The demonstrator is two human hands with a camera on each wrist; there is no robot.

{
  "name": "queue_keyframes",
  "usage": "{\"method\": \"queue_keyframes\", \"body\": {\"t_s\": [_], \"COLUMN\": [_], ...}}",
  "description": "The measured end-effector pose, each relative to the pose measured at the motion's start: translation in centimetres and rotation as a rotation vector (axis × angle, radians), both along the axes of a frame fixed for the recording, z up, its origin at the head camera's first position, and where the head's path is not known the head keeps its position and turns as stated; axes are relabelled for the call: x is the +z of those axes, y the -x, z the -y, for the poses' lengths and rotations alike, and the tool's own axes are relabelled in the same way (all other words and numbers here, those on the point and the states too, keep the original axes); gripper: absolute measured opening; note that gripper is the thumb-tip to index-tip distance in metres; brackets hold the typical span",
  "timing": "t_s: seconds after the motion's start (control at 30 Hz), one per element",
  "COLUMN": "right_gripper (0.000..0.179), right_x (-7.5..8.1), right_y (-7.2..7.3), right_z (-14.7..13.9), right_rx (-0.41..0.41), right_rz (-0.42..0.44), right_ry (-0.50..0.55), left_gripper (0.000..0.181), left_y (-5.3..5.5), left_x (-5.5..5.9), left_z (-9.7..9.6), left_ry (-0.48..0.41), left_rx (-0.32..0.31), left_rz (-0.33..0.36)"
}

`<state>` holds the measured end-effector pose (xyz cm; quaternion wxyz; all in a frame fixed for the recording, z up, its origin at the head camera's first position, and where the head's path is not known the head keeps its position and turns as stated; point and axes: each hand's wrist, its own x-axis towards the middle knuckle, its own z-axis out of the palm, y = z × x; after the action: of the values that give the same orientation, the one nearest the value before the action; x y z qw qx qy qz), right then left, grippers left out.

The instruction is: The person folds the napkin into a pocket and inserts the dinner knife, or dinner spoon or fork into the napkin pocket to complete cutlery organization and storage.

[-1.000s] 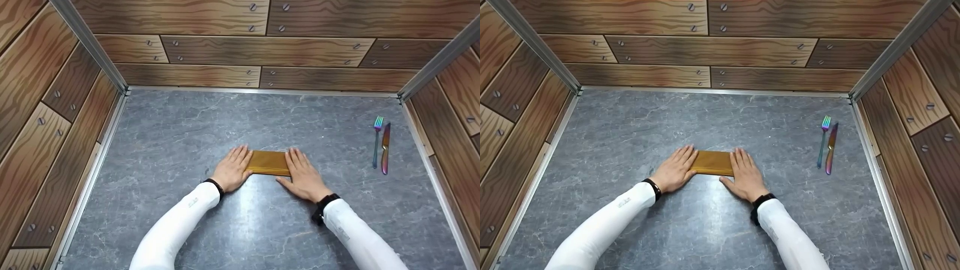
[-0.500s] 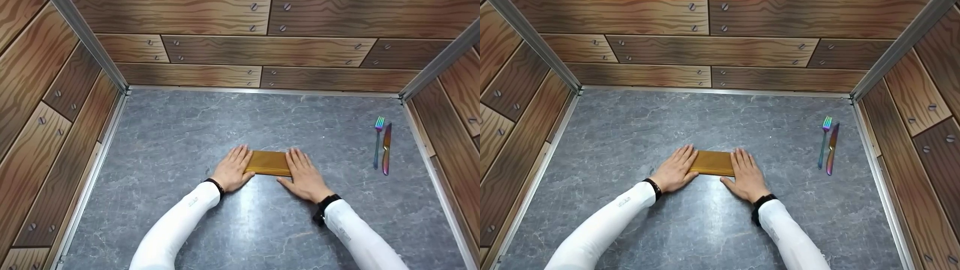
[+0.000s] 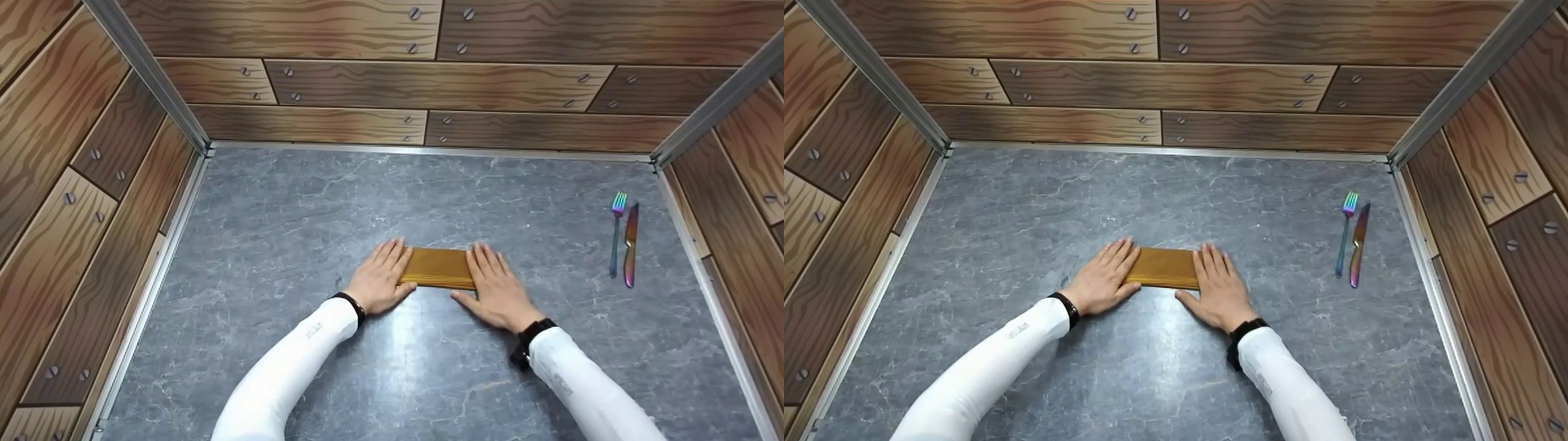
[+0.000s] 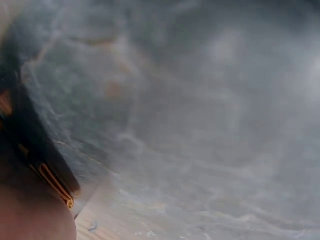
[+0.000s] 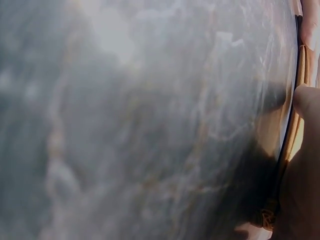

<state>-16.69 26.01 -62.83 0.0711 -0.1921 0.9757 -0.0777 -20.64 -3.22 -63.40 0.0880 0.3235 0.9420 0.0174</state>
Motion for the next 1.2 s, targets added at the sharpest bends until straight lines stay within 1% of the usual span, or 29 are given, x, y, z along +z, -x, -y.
{"method": "queue_keyframes", "body": {"t_s": [0.07, 0.17, 0.23, 0.3, 0.4, 0.53, 0.63, 0.73, 0.8, 0.83, 0.9, 0.97, 1.07, 1.17, 1.2], "right_gripper": [0.096, 0.096, 0.096, 0.095, 0.094, 0.094, 0.096, 0.096, 0.091, 0.087, 0.078, 0.066, 0.051, 0.038, 0.035], "right_x": [-0.1, -0.2, -0.3, -0.3, -0.2, 0.0, 0.2, 0.4, 0.6, 0.8, 1.3, 1.7, 2.1, 2.1, 2.0], "right_y": [0.0, -0.1, 0.0, 0.0, 0.2, 0.5, 0.5, 0.6, 0.6, 0.7, 0.9, 1.2, 1.8, 2.5, 2.7], "right_z": [0.0, -0.1, -0.2, -0.3, -0.5, -0.6, -0.4, 0.5, 1.5, 2.2, 3.7, 5.4, 7.7, 9.4, 9.8], "right_rx": [0.001, 0.001, 0.002, 0.007, 0.017, 0.025, 0.021, 0.028, 0.046, 0.057, 0.08, 0.096, 0.082, 0.029, 0.004], "right_rz": [-0.002, 0.006, 0.013, 0.015, 0.01, -0.004, -0.025, -0.076, -0.124, -0.144, -0.167, -0.161, -0.099, -0.012, 0.016], "right_ry": [-0.007, -0.024, -0.033, -0.033, -0.025, -0.024, -0.034, -0.04, -0.024, 0.004, 0.095, 0.221, 0.421, 0.578, 0.616], "left_gripper": [0.078, 0.076, 0.074, 0.071, 0.066, 0.06, 0.055, 0.046, 0.039, 0.037, 0.033, 0.03, 0.027, 0.024, 0.024], "left_y": [0.1, 0.1, 0.2, 0.2, 0.2, 0.4, 0.6, 0.7, 0.7, 0.8, 0.8, 1.0, 1.1, 1.2, 1.2], "left_x": [0.0, 0.0, -0.1, -0.2, -0.1, 0.3, 0.8, 1.3, 1.6, 1.7, 2.0, 2.3, 2.7, 3.0, 3.1], "left_z": [0.2, 0.8, 1.5, 2.4, 3.9, 5.3, 5.8, 5.8, 5.6, 5.4, 5.0, 4.6, 3.9, 3.3, 3.2], "left_ry": [0.002, 0.002, -0.018, -0.056, -0.153, -0.264, -0.311, -0.364, -0.397, -0.412, -0.441, -0.472, -0.514, -0.556, -0.568], "left_rx": [-0.019, -0.063, -0.094, -0.12, -0.142, -0.12, -0.084, -0.05, -0.025, -0.012, 0.015, 0.044, 0.103, 0.174, 0.198], "left_rz": [0.003, -0.005, -0.013, -0.014, 0.01, 0.058, 0.086, 0.092, 0.082, 0.076, 0.058, 0.044, 0.043, 0.07, 0.081]}}
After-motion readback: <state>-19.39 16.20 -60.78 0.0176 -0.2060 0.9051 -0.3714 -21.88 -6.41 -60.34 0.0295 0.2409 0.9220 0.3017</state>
